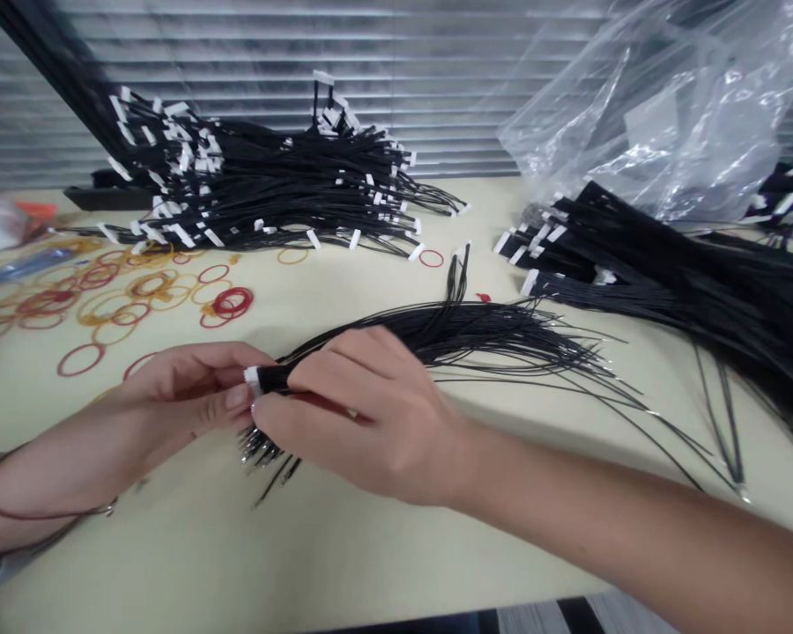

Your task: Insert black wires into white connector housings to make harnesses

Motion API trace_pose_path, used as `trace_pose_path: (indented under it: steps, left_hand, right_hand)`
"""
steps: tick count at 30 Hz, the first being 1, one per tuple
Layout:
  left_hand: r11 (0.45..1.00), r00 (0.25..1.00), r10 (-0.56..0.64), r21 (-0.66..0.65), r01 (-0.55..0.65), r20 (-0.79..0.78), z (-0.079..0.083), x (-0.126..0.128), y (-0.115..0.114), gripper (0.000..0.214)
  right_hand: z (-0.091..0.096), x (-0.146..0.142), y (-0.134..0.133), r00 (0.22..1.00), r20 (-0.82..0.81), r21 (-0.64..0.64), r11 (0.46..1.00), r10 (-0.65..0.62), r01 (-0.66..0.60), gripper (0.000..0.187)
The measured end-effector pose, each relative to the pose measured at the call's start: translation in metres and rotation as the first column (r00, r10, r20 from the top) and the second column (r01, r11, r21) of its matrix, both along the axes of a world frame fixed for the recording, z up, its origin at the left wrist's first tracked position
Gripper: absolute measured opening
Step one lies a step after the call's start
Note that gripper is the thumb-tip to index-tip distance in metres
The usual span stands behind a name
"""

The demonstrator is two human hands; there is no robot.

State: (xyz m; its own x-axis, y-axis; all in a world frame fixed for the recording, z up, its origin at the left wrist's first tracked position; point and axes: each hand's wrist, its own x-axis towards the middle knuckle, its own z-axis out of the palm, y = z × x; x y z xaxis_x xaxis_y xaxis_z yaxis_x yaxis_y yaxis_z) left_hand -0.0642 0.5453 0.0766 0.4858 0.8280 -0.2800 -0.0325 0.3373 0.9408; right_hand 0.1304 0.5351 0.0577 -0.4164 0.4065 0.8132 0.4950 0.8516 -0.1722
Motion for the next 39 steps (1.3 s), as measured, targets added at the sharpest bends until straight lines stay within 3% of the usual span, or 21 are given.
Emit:
trace_pose_path:
  steps: [3, 6, 8, 10, 14, 21, 25, 30, 34, 36, 39]
  left_hand:
    - [0.998, 0.997, 0.060, 0.038, -0.058, -0.049, -0.002, -0.003, 0.003, 0.010]
    - [0.994, 0.990, 0.111, 0.011, -0.111, -0.092, -0.002, -0.005, 0.006, 0.009]
    - [0.992, 0.987, 0.123, 0.004, -0.123, -0.100, -0.002, -0.005, 0.007, 0.008]
    - [0.992, 0.986, 0.126, 0.020, -0.125, -0.110, -0.001, -0.006, 0.007, 0.007]
    - [0.992, 0.987, 0.125, 0.022, -0.123, -0.105, -0.002, -0.007, 0.007, 0.006]
    - [0.987, 0.980, 0.159, 0.025, -0.157, -0.119, -0.003, -0.008, 0.010, 0.010]
    - [0.984, 0.977, 0.176, 0.046, -0.172, -0.124, -0.004, -0.011, 0.011, 0.007]
    - [0.972, 0.962, 0.219, 0.122, -0.201, -0.164, -0.005, -0.011, 0.010, 0.003]
    - [0.959, 0.951, 0.232, 0.209, -0.190, -0.202, -0.002, -0.006, 0.008, 0.005]
    - [0.950, 0.950, 0.222, 0.270, -0.160, -0.220, -0.001, -0.004, 0.007, 0.006]
    - [0.936, 0.946, 0.189, 0.339, -0.093, -0.262, 0.002, -0.002, 0.004, 0.005]
  right_hand:
    - [0.007, 0.007, 0.002, 0.999, 0.047, 0.135, 0.991, -0.002, -0.004, 0.008]
    - [0.009, 0.010, 0.002, 0.966, 0.223, -0.035, 0.991, 0.134, -0.129, 0.011]
    - [0.009, 0.011, 0.003, 0.893, 0.379, -0.193, 0.964, 0.244, -0.181, 0.019]
    - [0.008, 0.011, 0.004, 0.831, 0.479, -0.300, 0.943, 0.282, -0.147, 0.021]
    - [0.006, 0.015, 0.008, 0.801, 0.549, -0.393, 0.920, 0.240, -0.007, 0.012]
    - [0.005, 0.014, 0.005, 0.725, 0.675, -0.300, 0.949, 0.137, 0.099, 0.015]
    - [0.001, 0.010, 0.007, 0.795, 0.594, -0.314, 0.945, 0.123, 0.089, 0.018]
    - [0.003, 0.007, 0.007, 0.956, 0.279, -0.397, 0.917, 0.093, 0.026, 0.015]
    - [0.007, 0.006, 0.005, 0.998, -0.001, -0.594, 0.802, 0.068, -0.055, 0.009]
    - [0.005, 0.005, 0.006, 0.998, 0.012, -0.644, 0.764, 0.065, -0.043, 0.007]
    - [0.002, 0.003, 0.006, 0.995, 0.101, -0.583, 0.812, 0.020, 0.043, 0.008]
